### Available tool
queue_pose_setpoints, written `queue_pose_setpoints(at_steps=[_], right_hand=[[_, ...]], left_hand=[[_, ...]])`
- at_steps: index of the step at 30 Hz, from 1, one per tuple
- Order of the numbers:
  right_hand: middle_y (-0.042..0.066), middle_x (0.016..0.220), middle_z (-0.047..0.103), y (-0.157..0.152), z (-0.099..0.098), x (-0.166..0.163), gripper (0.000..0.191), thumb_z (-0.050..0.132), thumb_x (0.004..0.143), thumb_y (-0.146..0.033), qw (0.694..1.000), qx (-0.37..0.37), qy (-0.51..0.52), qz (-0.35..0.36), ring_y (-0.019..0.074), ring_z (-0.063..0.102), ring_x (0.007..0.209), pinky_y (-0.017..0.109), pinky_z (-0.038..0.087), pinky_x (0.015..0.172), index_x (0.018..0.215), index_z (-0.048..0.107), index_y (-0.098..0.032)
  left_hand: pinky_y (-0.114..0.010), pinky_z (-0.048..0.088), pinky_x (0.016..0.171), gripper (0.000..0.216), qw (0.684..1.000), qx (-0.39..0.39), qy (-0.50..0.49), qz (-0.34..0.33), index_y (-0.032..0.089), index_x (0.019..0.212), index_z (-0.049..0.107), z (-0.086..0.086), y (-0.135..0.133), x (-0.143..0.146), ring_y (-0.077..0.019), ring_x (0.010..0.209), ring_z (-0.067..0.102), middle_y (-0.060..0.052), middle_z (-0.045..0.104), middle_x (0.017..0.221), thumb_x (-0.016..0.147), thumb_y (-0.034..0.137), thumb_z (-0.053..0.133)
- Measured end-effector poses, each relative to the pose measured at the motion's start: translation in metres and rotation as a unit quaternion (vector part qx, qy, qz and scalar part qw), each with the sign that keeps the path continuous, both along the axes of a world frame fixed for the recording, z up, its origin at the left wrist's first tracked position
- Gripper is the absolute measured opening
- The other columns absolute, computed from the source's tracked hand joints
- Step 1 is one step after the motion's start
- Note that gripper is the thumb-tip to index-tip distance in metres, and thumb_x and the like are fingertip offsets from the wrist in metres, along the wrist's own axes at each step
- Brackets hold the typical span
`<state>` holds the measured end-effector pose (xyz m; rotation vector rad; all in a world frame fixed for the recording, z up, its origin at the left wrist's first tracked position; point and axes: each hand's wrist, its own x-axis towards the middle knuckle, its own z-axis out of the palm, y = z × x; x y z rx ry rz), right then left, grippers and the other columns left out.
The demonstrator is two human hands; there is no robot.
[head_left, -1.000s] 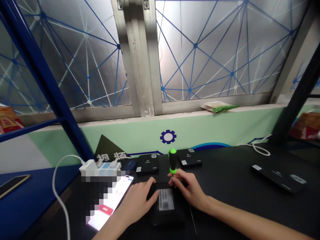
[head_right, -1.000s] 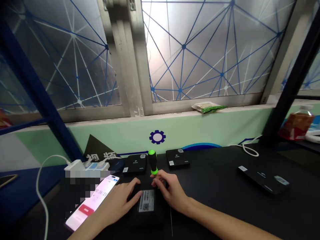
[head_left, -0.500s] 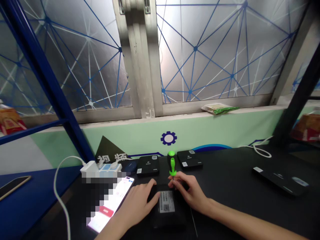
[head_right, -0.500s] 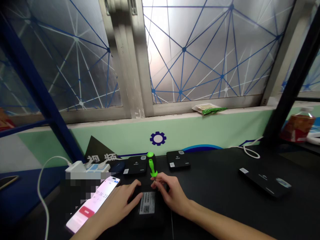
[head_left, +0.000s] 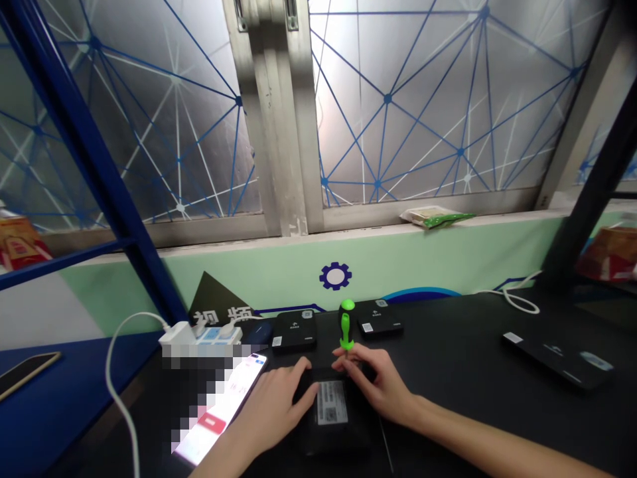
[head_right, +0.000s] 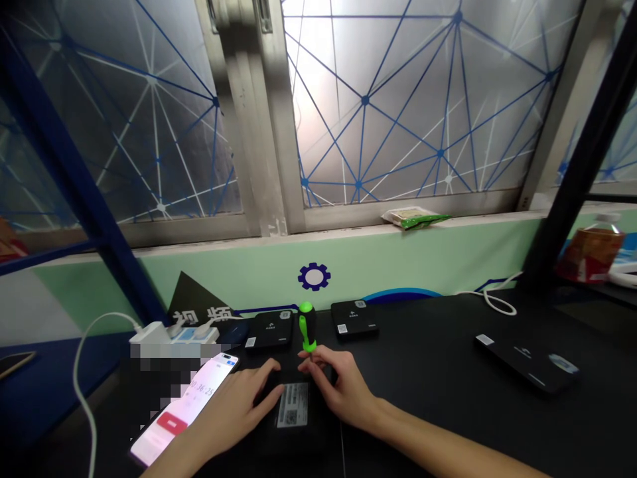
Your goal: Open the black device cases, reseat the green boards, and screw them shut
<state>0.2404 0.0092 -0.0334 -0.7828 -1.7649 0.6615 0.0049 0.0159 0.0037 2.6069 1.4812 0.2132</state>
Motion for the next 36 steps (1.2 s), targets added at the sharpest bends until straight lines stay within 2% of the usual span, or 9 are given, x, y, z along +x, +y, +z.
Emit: queue_pose_setpoints(at_steps=[10,14,19,22,26,36], right_hand=[[0.005,0.08,0.073,0.0011,-0.0001,-0.0009,0.013,0.057,0.097,-0.027,1.0,-0.015,0.005,-0.01,0.017,0.069,0.072,0.026,0.054,0.072,0.094,0.066,-0.017],[0.004,0.077,0.071,0.0027,-0.0011,-0.0016,0.012,0.059,0.096,-0.028,0.999,-0.032,0.009,-0.028,0.0165,0.066,0.069,0.026,0.052,0.068,0.092,0.064,-0.018],[0.003,0.076,0.069,0.0031,-0.0015,-0.0028,0.015,0.062,0.094,-0.029,0.999,-0.034,0.008,-0.041,0.0151,0.062,0.064,0.025,0.051,0.064,0.084,0.063,-0.018],[0.004,0.079,0.07,0.0011,0.0007,-0.0019,0.013,0.059,0.096,-0.029,0.999,-0.025,0.002,-0.022,0.0158,0.065,0.068,0.026,0.052,0.068,0.091,0.064,-0.018],[0.008,0.095,0.073,-0.0009,0.0033,0.0,0.021,0.05,0.101,-0.028,1.0,-0.008,0.002,0.011,0.0185,0.069,0.086,0.028,0.053,0.082,0.097,0.068,-0.017],[0.006,0.085,0.072,0.0016,0.0003,0.0,0.021,0.052,0.101,-0.032,1.0,-0.014,-0.006,-0.008,0.0186,0.07,0.078,0.027,0.054,0.075,0.094,0.065,-0.018]], left_hand=[[-0.033,0.044,0.066,0.038,1.0,0.001,0.003,0.003,0.024,0.12,0.056,-0.0015,0.0001,-0.0011,-0.0286,0.082,0.069,-0.006,0.07,0.088,0.102,0.051,0.036],[-0.035,0.046,0.072,0.038,1.0,-0.005,-0.008,0.003,0.026,0.122,0.054,-0.0041,0.001,-0.0026,-0.0299,0.088,0.069,-0.006,0.071,0.095,0.102,0.053,0.036],[-0.036,0.045,0.072,0.037,1.0,-0.003,0.0,0.003,0.026,0.121,0.054,-0.0043,0.0015,-0.0023,-0.0307,0.086,0.069,-0.006,0.071,0.093,0.102,0.052,0.036],[-0.033,0.043,0.067,0.036,1.0,0.0,0.002,0.002,0.025,0.12,0.055,-0.0026,0.0007,-0.0011,-0.0296,0.083,0.069,-0.005,0.07,0.089,0.102,0.051,0.036],[-0.031,0.041,0.064,0.036,1.0,-0.001,0.004,-0.001,0.025,0.119,0.056,-0.0012,0.0001,-0.0001,-0.0285,0.079,0.068,-0.004,0.069,0.085,0.102,0.051,0.037],[-0.035,0.046,0.071,0.037,1.0,-0.006,-0.01,0.004,0.026,0.12,0.055,-0.001,0.0,-0.0007,-0.0296,0.086,0.068,-0.006,0.071,0.093,0.101,0.051,0.036]])
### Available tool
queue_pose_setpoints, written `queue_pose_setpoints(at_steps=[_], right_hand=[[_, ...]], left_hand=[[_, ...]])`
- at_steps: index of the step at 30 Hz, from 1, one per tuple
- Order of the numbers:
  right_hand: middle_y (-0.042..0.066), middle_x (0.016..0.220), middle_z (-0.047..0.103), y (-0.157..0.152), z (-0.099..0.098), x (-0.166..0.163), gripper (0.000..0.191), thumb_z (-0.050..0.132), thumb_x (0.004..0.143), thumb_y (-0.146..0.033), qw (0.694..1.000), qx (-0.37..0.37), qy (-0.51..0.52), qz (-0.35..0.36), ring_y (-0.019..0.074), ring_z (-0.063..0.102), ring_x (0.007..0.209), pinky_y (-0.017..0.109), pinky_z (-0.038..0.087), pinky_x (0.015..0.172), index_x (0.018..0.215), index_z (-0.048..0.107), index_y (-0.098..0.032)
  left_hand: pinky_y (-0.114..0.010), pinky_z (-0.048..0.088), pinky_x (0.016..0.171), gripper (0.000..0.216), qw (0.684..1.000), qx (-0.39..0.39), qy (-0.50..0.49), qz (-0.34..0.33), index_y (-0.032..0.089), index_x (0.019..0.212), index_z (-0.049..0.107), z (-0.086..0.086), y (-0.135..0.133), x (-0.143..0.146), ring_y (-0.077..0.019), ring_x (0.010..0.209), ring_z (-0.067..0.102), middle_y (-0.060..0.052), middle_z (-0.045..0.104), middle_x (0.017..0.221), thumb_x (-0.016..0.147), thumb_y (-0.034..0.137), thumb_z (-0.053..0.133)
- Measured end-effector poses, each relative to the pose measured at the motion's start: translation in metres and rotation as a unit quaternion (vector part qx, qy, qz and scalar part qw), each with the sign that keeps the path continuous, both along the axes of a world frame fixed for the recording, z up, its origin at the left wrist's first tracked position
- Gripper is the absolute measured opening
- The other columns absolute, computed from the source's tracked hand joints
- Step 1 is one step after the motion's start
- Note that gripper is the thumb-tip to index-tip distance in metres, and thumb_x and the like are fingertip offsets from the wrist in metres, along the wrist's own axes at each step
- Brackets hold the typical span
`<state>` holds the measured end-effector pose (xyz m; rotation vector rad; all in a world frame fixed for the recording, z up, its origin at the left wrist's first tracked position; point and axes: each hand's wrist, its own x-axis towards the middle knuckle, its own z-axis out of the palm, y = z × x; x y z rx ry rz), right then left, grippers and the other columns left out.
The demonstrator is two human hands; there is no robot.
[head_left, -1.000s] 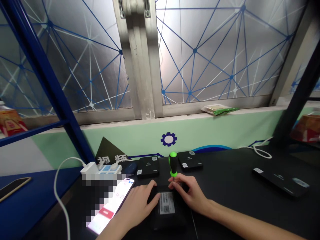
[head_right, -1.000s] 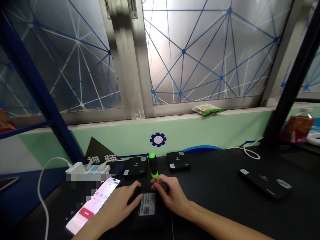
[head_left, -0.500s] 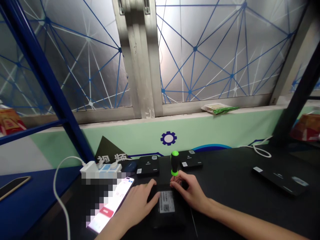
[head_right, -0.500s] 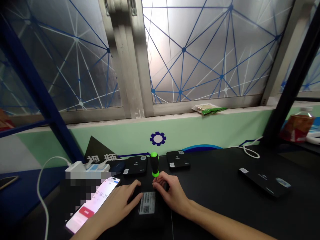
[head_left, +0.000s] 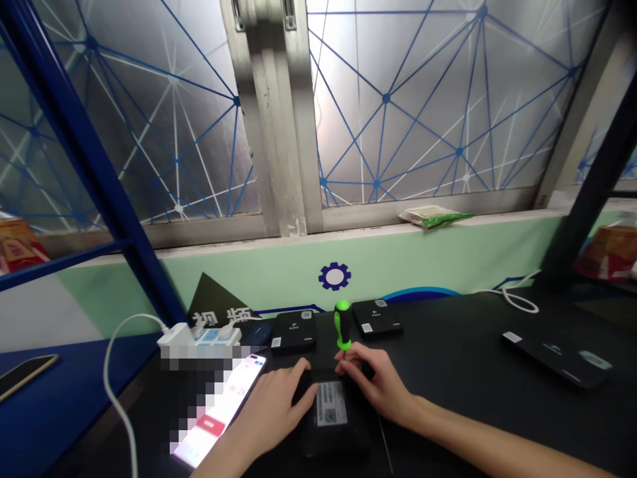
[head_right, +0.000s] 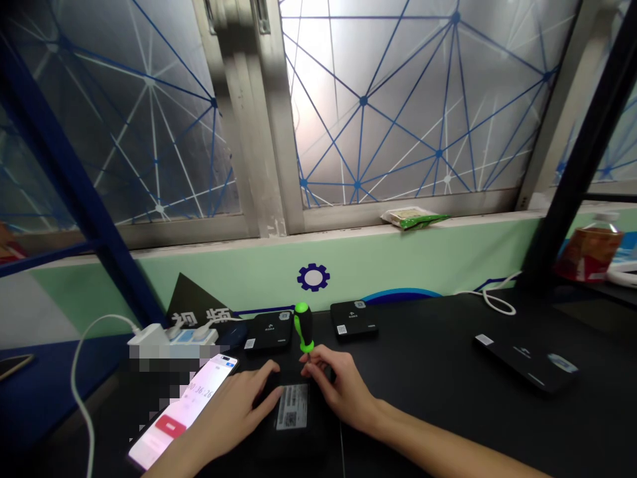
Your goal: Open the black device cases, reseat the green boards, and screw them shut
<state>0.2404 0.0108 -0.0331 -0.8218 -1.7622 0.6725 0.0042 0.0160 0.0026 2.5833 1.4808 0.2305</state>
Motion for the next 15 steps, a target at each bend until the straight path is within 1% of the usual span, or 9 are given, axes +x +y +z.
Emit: queue_pose_setpoints(at_steps=[5,10,15], right_hand=[[0.006,0.084,0.072,0.0001,-0.0009,-0.0006,0.02,0.053,0.1,-0.034,1.0,-0.001,0.002,0.003,0.0178,0.069,0.075,0.026,0.054,0.073,0.098,0.065,-0.018],[0.006,0.085,0.072,-0.0008,0.0014,-0.0006,0.021,0.052,0.101,-0.034,1.0,-0.006,0.008,0.008,0.018,0.07,0.076,0.028,0.054,0.076,0.102,0.065,-0.017],[0.01,0.1,0.074,-0.0024,0.0045,0.0002,0.028,0.047,0.103,-0.032,1.0,0.016,-0.002,0.009,0.0202,0.071,0.089,0.029,0.054,0.082,0.096,0.069,-0.017]], left_hand=[[-0.034,0.046,0.071,0.039,1.0,-0.004,-0.001,-0.002,0.025,0.121,0.056,0.0008,0.0004,0.0006,-0.0294,0.086,0.069,-0.006,0.071,0.093,0.102,0.053,0.035],[-0.035,0.045,0.07,0.037,1.0,0.001,-0.004,-0.006,0.026,0.121,0.055,-0.0003,0.0001,-0.0009,-0.03,0.087,0.069,-0.005,0.071,0.093,0.102,0.052,0.036],[-0.036,0.046,0.072,0.037,1.0,-0.001,-0.003,-0.004,0.026,0.122,0.055,-0.0001,0.0004,-0.0005,-0.0303,0.087,0.069,-0.006,0.071,0.095,0.102,0.051,0.037]])
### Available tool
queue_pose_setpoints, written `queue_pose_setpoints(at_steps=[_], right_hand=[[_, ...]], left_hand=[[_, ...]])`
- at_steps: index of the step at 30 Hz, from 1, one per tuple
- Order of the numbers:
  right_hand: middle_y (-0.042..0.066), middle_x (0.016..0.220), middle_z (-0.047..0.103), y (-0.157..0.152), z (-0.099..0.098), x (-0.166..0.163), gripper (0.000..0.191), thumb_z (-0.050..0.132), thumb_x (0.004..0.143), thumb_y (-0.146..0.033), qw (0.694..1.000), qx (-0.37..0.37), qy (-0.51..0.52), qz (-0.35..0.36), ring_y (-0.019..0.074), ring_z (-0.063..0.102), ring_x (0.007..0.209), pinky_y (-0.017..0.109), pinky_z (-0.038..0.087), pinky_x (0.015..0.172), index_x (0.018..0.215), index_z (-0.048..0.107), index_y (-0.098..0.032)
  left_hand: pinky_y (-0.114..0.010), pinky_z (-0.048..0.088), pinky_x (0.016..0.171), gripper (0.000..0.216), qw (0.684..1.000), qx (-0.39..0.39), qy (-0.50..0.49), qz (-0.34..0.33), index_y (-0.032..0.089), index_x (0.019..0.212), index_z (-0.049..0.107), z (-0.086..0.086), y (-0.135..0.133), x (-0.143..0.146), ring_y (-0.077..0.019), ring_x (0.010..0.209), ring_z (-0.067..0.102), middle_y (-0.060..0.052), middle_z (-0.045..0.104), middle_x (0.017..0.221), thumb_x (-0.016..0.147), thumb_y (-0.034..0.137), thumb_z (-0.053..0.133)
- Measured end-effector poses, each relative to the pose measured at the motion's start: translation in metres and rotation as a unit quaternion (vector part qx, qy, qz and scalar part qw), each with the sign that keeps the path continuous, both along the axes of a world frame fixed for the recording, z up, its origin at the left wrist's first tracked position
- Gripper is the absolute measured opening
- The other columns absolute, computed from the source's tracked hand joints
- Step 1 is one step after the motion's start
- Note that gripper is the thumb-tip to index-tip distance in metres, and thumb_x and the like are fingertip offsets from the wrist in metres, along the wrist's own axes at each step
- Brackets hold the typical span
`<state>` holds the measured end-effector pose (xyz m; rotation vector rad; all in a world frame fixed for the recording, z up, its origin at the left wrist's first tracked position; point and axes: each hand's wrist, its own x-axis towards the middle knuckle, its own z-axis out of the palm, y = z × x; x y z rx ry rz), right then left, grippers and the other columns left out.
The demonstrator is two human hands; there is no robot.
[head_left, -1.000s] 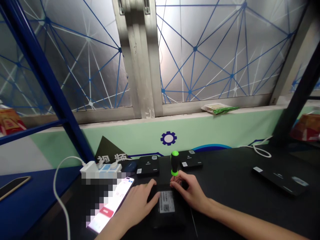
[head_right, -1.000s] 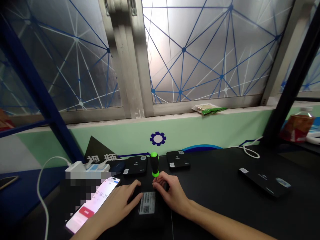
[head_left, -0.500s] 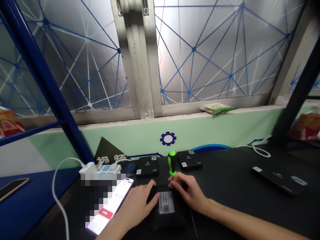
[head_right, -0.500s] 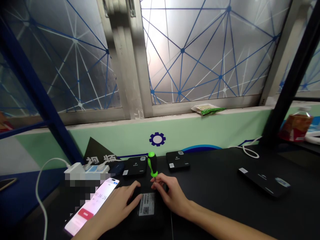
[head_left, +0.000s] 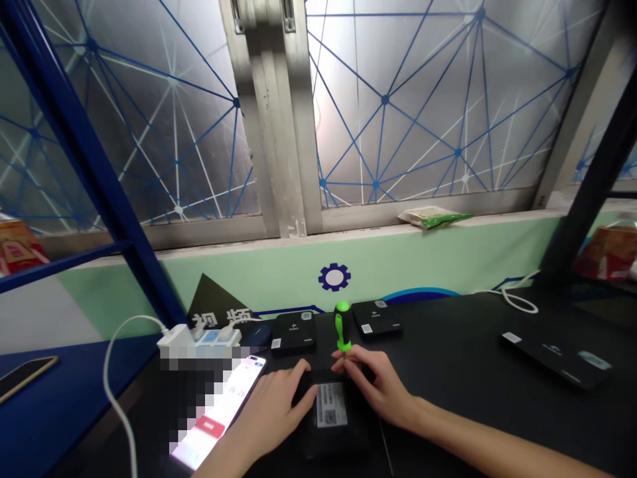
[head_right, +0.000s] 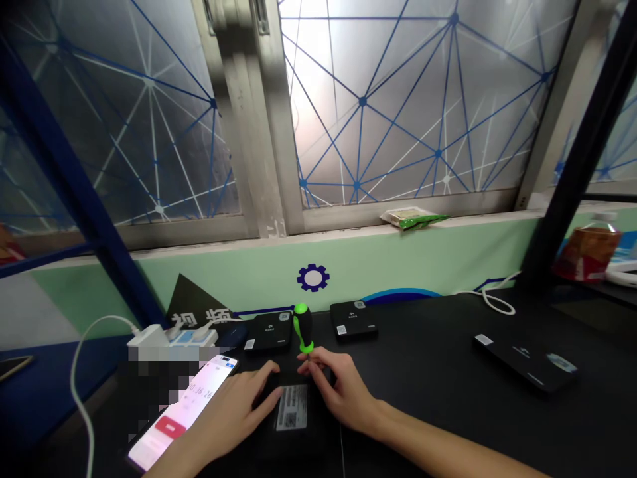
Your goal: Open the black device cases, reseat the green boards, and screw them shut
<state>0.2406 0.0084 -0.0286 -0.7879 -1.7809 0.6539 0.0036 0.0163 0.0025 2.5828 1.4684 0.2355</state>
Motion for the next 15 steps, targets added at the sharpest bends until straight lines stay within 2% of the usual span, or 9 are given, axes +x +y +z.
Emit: queue_pose_setpoints(at_steps=[7,15], right_hand=[[0.008,0.09,0.075,0.0003,-0.0014,0.0,0.023,0.051,0.101,-0.031,1.0,-0.001,-0.005,-0.009,0.0207,0.072,0.086,0.028,0.055,0.078,0.09,0.066,-0.019],[0.007,0.088,0.074,0.0006,-0.0015,-0.0007,0.021,0.052,0.1,-0.032,1.0,-0.012,-0.001,-0.005,0.0207,0.072,0.083,0.028,0.055,0.076,0.088,0.064,-0.019]], left_hand=[[-0.035,0.045,0.068,0.038,1.0,0.004,0.008,-0.001,0.024,0.12,0.055,-0.0011,0.0,0.0,-0.0304,0.084,0.069,-0.007,0.071,0.091,0.102,0.052,0.036],[-0.035,0.046,0.071,0.039,1.0,0.001,0.005,0.004,0.025,0.121,0.055,-0.0012,0.0005,0.0,-0.0292,0.086,0.069,-0.007,0.071,0.093,0.101,0.052,0.035]])
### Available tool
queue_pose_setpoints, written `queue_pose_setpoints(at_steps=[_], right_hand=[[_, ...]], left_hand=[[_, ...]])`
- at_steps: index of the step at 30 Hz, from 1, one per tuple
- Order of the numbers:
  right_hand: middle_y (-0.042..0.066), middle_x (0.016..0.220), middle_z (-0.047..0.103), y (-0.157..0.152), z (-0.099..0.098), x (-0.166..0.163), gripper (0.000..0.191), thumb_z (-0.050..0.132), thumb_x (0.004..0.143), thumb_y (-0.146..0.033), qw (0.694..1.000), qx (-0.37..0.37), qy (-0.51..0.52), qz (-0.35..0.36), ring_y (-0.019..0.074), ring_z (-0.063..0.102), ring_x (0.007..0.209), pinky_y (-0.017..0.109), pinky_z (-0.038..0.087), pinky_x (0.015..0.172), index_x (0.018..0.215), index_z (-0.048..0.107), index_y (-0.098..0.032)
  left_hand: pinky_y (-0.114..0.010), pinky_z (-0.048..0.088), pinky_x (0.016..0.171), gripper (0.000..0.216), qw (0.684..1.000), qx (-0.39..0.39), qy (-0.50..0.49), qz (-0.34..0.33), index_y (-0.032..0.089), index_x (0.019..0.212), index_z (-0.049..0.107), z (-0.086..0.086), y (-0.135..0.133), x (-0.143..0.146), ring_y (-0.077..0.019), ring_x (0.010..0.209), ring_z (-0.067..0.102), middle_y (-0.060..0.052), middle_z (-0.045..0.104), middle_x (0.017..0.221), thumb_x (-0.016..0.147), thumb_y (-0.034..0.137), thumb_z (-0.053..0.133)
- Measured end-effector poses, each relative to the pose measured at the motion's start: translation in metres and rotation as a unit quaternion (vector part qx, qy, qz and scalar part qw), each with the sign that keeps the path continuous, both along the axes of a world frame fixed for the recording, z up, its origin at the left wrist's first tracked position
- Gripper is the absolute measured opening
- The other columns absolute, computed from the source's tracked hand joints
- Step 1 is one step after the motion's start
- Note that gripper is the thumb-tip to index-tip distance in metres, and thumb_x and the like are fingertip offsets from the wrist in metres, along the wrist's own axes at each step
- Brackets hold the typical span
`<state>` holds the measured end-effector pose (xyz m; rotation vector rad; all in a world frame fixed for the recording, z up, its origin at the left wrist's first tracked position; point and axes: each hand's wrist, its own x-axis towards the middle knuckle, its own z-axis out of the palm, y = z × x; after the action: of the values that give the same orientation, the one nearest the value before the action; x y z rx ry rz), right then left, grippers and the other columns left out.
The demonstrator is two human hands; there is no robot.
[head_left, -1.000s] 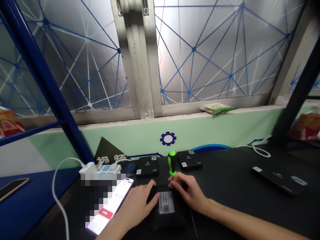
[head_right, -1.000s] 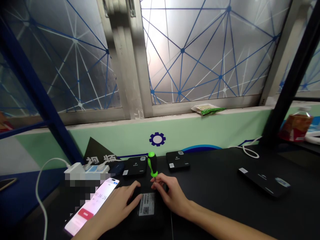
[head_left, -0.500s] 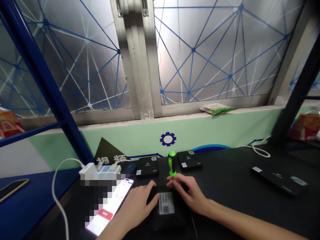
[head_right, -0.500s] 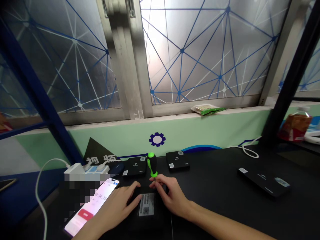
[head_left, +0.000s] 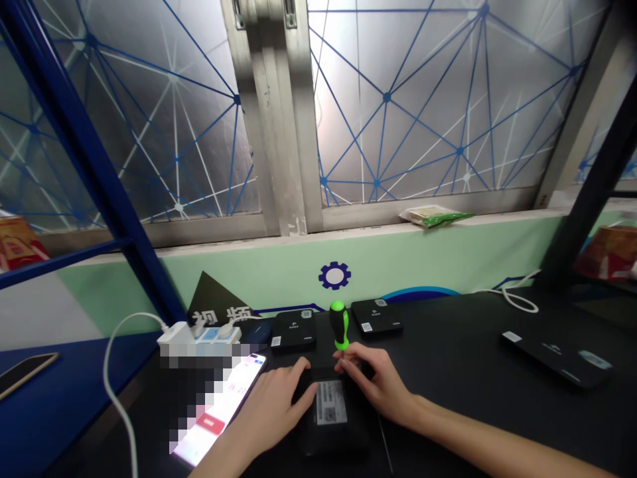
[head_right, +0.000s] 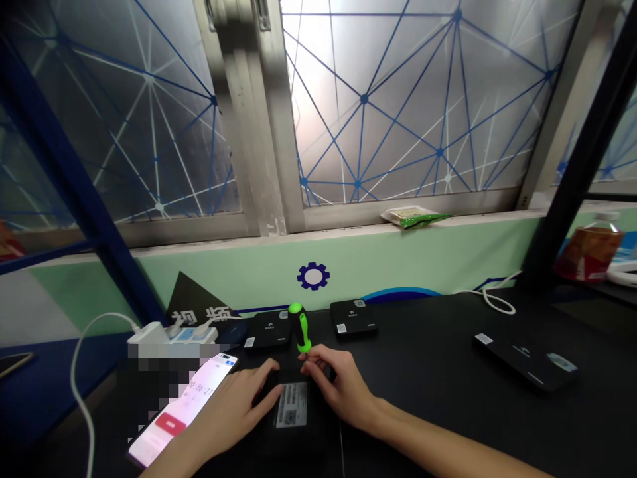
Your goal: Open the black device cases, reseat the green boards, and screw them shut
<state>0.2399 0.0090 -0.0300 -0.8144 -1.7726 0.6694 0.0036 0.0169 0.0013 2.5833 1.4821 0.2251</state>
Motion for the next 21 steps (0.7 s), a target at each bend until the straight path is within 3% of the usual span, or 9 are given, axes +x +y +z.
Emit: queue_pose_setpoints(at_steps=[5,16,21], right_hand=[[0.007,0.088,0.074,-0.0012,0.0006,0.0,0.021,0.053,0.1,-0.032,1.0,0.0,0.008,-0.002,0.0184,0.07,0.076,0.028,0.054,0.076,0.091,0.066,-0.018],[0.007,0.087,0.075,0.0014,-0.0024,0.0012,0.025,0.052,0.1,-0.035,1.0,0.013,-0.002,-0.015,0.0209,0.072,0.083,0.028,0.055,0.076,0.089,0.066,-0.019],[0.006,0.082,0.073,0.0025,-0.0053,-0.0003,0.021,0.059,0.096,-0.035,0.999,0.002,0.008,-0.038,0.0181,0.068,0.072,0.027,0.054,0.072,0.088,0.068,-0.018]], left_hand=[[-0.036,0.046,0.071,0.039,1.0,0.003,-0.002,-0.004,0.025,0.122,0.055,-0.0018,0.0003,-0.0013,-0.0302,0.086,0.069,-0.007,0.071,0.094,0.102,0.053,0.035],[-0.034,0.046,0.07,0.039,1.0,0.001,0.001,-0.001,0.024,0.122,0.055,0.0013,0.0,0.0004,-0.0293,0.086,0.069,-0.007,0.071,0.094,0.102,0.052,0.036],[-0.037,0.046,0.072,0.038,1.0,-0.003,-0.003,-0.003,0.025,0.122,0.055,-0.0002,-0.0001,-0.0004,-0.0303,0.087,0.069,-0.007,0.071,0.094,0.102,0.052,0.035]])
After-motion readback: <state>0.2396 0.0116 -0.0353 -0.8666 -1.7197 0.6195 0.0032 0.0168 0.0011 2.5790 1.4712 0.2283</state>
